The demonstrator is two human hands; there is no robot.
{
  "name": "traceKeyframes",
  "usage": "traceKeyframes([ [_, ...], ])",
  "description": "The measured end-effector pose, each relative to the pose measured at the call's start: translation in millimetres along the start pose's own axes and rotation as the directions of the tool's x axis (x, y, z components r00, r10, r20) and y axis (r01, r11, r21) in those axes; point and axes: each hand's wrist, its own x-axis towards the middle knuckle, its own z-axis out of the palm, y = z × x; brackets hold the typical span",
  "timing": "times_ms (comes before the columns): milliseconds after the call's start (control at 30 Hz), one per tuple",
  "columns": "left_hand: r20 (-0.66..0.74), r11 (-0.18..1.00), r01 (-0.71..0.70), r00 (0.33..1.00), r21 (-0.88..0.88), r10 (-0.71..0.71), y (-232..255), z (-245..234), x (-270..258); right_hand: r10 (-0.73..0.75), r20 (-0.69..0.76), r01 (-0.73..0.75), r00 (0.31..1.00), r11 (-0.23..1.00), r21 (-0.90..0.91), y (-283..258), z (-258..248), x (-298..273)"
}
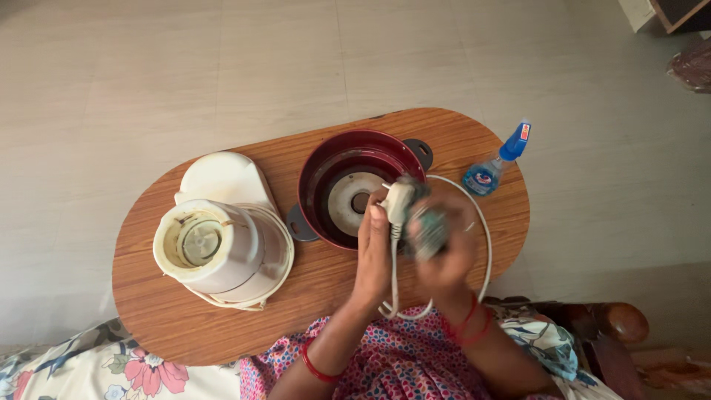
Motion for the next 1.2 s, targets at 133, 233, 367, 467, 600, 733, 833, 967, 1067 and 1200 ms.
traceKeyframes([
  [133,-0.081,0.936,0.219,0.965,-0.276,-0.250,-3,1,4,-0.097,0.158,0.114,0.983,0.988,-0.104,-12,5,-20],
  [233,0.009,0.950,0.220,0.975,-0.220,-0.224,-12,10,-9,-0.020,0.010,0.022,1.000,0.982,-0.188,0,2,0],
  [367,0.012,0.982,0.183,0.983,-0.047,-0.183,-15,13,-9,-0.013,-0.087,0.002,0.996,0.992,-0.123,11,3,21],
  [467,0.004,0.979,0.168,0.986,-0.117,-0.169,-6,6,-9,-0.084,0.009,0.084,0.996,0.980,-0.182,9,9,2],
  [600,-0.005,0.971,0.137,0.990,-0.195,-0.141,0,3,1,-0.081,0.138,0.110,0.987,0.969,-0.223,0,6,-22],
  [733,0.041,0.972,0.198,0.980,-0.124,-0.195,-12,13,-9,0.029,-0.035,-0.036,0.999,0.979,-0.202,3,0,-5],
  [833,0.052,0.992,0.104,0.994,-0.070,-0.100,-20,15,-5,0.092,-0.118,-0.092,0.989,0.996,-0.001,7,4,17],
  [967,0.000,0.985,0.038,0.999,-0.169,-0.039,-11,10,6,0.001,0.047,0.003,0.999,0.996,-0.091,-6,7,-12],
  [1067,-0.043,0.993,-0.028,0.999,-0.116,0.023,2,9,15,0.156,0.178,-0.187,0.972,0.967,0.175,-7,3,-32],
  [1200,0.030,0.990,-0.063,0.998,0.127,0.060,2,13,14,0.446,0.163,-0.422,0.880,0.577,0.699,5,-6,-36],
])
